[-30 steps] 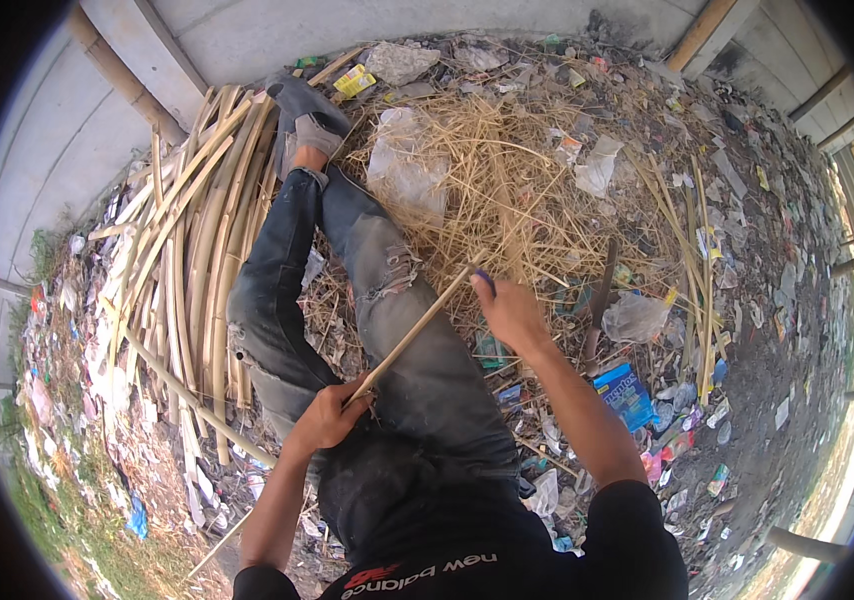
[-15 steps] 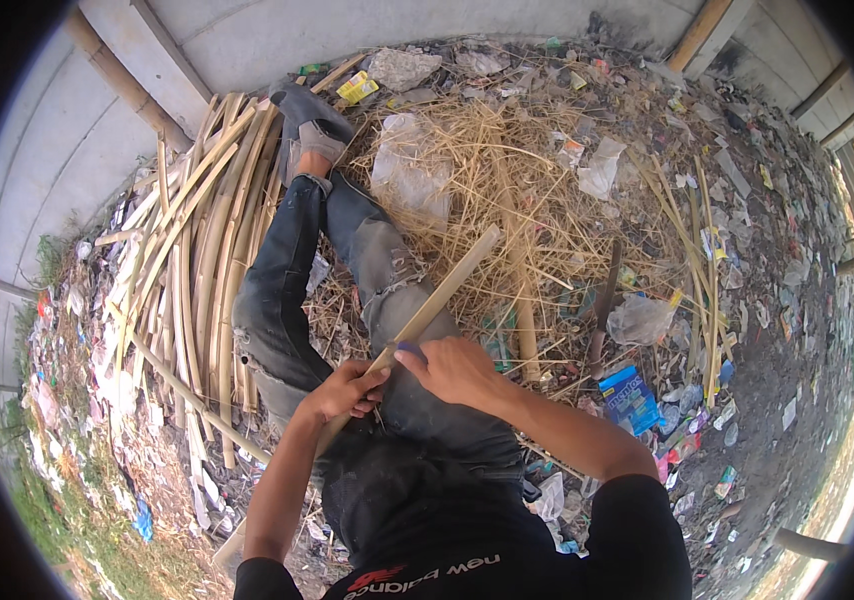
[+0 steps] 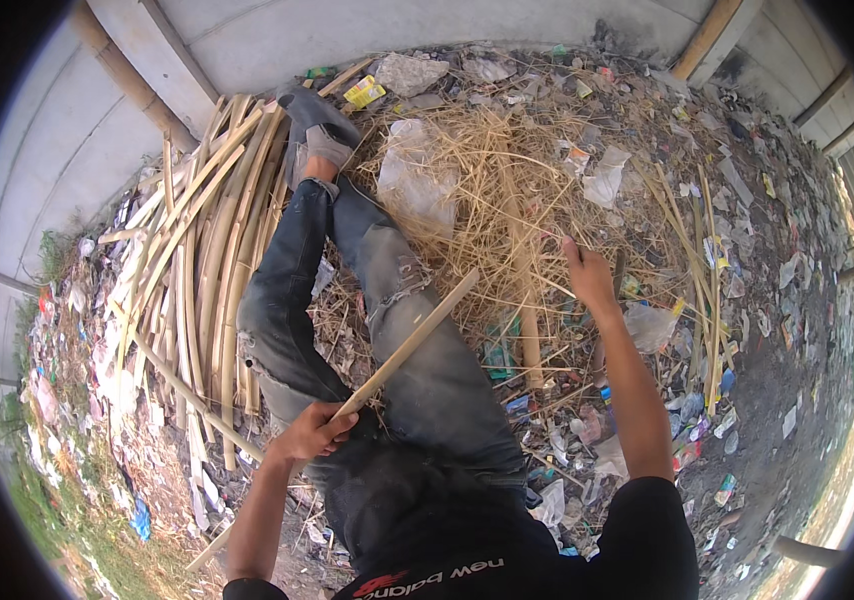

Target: The person sits on the ground and uses a blue utility knife to shave thin strips off a long bamboo pole. They hold the pole with their left hand and scrape along its length with the knife in their right hand, creating a pile of bamboo shavings.

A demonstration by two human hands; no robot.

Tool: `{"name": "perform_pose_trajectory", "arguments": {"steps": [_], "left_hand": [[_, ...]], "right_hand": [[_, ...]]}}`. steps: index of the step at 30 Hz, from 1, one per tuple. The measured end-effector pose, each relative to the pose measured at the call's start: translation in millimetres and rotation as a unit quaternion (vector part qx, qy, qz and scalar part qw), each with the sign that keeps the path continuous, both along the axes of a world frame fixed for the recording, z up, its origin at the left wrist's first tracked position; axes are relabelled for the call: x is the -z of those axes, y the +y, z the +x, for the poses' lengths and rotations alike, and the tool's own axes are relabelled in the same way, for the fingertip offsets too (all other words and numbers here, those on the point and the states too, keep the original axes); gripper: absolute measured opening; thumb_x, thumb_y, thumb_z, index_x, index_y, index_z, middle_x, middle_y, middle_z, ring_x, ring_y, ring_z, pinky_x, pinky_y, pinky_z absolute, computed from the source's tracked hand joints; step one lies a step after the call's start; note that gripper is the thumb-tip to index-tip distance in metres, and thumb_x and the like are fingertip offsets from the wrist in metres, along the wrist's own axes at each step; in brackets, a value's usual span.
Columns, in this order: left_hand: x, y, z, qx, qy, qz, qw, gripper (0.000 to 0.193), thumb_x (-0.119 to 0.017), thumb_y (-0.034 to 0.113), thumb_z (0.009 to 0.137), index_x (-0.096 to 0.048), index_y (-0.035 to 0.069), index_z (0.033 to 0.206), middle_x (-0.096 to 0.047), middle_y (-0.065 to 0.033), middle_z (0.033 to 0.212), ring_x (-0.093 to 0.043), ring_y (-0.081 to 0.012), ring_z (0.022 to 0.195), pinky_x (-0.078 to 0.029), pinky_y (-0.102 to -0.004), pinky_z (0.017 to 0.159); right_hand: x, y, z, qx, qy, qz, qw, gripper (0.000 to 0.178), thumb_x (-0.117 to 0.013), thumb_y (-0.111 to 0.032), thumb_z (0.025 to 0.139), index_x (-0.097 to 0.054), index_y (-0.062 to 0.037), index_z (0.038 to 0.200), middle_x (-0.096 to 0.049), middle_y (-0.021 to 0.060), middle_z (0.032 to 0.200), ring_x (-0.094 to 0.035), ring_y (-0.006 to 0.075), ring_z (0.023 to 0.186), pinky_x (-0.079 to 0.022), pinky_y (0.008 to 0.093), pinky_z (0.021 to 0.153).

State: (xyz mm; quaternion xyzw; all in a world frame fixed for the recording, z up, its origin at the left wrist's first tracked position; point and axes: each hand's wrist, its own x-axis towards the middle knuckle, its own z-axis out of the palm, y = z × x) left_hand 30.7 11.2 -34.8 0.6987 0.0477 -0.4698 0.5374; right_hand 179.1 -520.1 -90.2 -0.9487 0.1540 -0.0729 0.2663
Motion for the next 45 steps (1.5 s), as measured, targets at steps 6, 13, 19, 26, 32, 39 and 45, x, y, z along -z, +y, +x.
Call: {"name": "perform_pose_trajectory", "arguments": {"steps": [6, 13, 19, 26, 32, 39, 45], "left_hand": [[-0.3, -33.6, 22.4, 0.012, -0.071, 0.001, 0.997, 0.032, -0.06, 0.032, 0.11, -0.065, 0.004, 0.095, -0.047, 0.0056, 0.068, -0.047, -0.0053, 0.059, -0.04, -0.0272, 0.052], [8.3, -49.7, 31.8, 0.061, -0.243, 0.037, 0.967, 0.032, -0.061, 0.028, 0.108, -0.068, 0.0, 0.121, -0.054, 0.0006, 0.07, -0.051, -0.0097, 0.062, -0.043, -0.0313, 0.058], [-3.5, -43.8, 21.6, 0.09, -0.291, 0.084, 0.949, 0.047, -0.061, 0.023, 0.104, -0.059, 0.003, 0.147, -0.064, -0.0256, 0.079, -0.07, -0.0325, 0.077, -0.053, -0.0415, 0.077], [-3.2, -54.1, 26.6, 0.088, -0.31, 0.092, 0.942, 0.05, -0.062, 0.021, 0.103, -0.057, -0.002, 0.147, -0.067, -0.0333, 0.085, -0.072, -0.0467, 0.092, -0.054, -0.0454, 0.082], [-24.0, -34.7, 14.6, 0.112, -0.29, 0.146, 0.939, 0.052, -0.062, 0.02, 0.102, -0.055, 0.004, 0.151, -0.068, -0.0324, 0.091, -0.07, -0.0477, 0.091, -0.053, -0.0472, 0.083], [-0.9, -29.4, -4.3, 0.088, -0.342, 0.175, 0.919, 0.052, -0.064, 0.018, 0.1, -0.057, 0.005, 0.15, -0.068, -0.0319, 0.091, -0.071, -0.0468, 0.089, -0.053, -0.0488, 0.082], [-14.5, -43.7, -9.8, 0.112, -0.378, 0.278, 0.876, 0.057, -0.065, 0.017, 0.097, -0.054, 0.011, 0.153, -0.072, -0.0261, 0.092, -0.071, -0.0479, 0.088, -0.055, -0.0562, 0.079]], "right_hand": [[-62.8, 129.3, -59.8, -0.218, 0.076, 0.071, 0.97, 0.063, -0.055, -0.056, 0.106, -0.071, -0.0001, 0.083, -0.065, 0.0221, 0.068, -0.066, 0.0442, 0.065, -0.051, 0.0518, 0.064], [-50.5, 210.7, -100.2, -0.34, 0.133, 0.004, 0.931, 0.06, -0.054, -0.053, 0.107, -0.071, 0.001, 0.087, -0.066, 0.0275, 0.068, -0.068, 0.0483, 0.07, -0.052, 0.0576, 0.066], [-28.0, 93.6, -23.5, -0.162, 0.155, 0.006, 0.974, 0.07, -0.043, -0.058, 0.11, -0.071, 0.0004, 0.082, -0.068, 0.0236, 0.073, -0.069, 0.045, 0.075, -0.053, 0.0537, 0.069], [-41.6, 169.2, -88.4, -0.3, 0.136, 0.038, 0.943, 0.067, -0.051, -0.058, 0.107, -0.07, 0.001, 0.082, -0.068, 0.0263, 0.073, -0.069, 0.0468, 0.074, -0.053, 0.0566, 0.069], [11.2, 25.3, -7.0, 0.027, 0.107, 0.078, 0.991, 0.07, -0.046, -0.058, 0.11, -0.066, 0.0008, 0.075, -0.061, 0.0203, 0.061, -0.063, 0.0423, 0.061, -0.046, 0.0532, 0.06], [-47.0, 115.9, -58.9, -0.157, 0.098, 0.092, 0.978, 0.067, -0.052, -0.057, 0.107, -0.07, 0.0024, 0.083, -0.062, 0.0238, 0.063, -0.065, 0.0449, 0.064, -0.049, 0.0539, 0.063], [-25.9, 164.1, -83.4, -0.258, 0.09, 0.008, 0.962, 0.065, -0.051, -0.057, 0.108, -0.068, 0.0024, 0.087, -0.064, 0.0266, 0.068, -0.068, 0.0472, 0.071, -0.05, 0.0573, 0.067]]}}
